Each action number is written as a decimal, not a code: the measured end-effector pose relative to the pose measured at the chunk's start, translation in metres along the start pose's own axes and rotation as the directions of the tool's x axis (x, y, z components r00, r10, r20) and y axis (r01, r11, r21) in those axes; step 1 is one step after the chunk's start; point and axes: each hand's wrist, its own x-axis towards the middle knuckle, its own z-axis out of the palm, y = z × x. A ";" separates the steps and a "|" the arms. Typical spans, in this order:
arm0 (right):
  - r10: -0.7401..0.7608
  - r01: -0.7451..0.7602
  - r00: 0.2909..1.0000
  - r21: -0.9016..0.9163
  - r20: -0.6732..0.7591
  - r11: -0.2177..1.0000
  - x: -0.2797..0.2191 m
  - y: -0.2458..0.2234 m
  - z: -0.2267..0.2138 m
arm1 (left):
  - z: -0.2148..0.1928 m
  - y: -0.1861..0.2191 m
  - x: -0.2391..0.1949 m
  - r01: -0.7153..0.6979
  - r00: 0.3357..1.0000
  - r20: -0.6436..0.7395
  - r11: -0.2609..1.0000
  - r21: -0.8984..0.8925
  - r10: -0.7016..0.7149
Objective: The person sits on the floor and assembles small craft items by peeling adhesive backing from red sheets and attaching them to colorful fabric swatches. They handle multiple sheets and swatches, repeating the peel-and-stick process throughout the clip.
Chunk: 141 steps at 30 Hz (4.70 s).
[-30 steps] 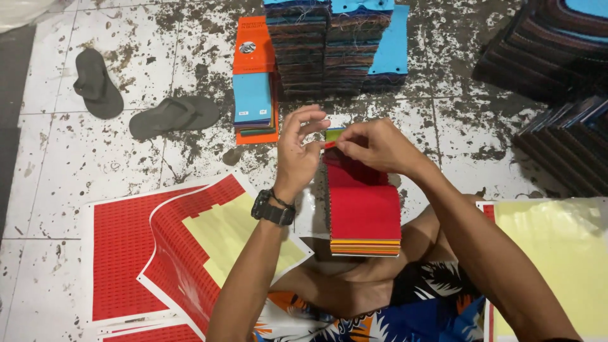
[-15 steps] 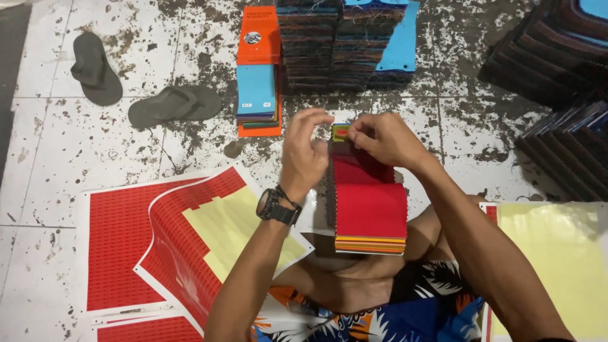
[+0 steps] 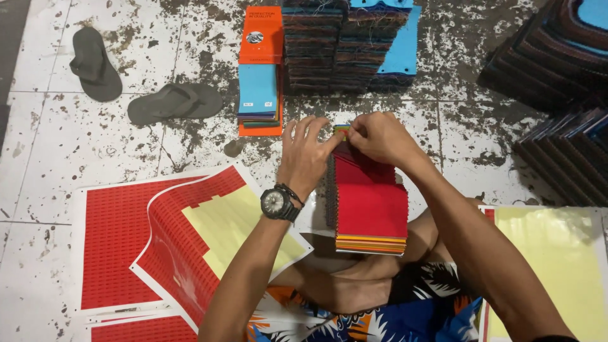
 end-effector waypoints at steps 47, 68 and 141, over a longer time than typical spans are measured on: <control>-0.326 0.240 0.944 0.578 0.049 0.780 -0.031 -0.011 -0.025 | -0.008 0.025 0.053 0.532 0.781 0.439 0.105 -0.840 -0.444; -0.131 0.131 0.983 0.007 0.125 0.991 -0.009 -0.022 -0.029 | 0.027 -0.010 0.001 0.146 0.977 -0.096 0.931 -0.334 -0.188; -0.078 0.078 0.996 0.013 -0.035 0.997 -0.005 0.000 -0.001 | 0.030 -0.001 0.000 0.051 0.979 -0.184 0.985 -0.166 -0.082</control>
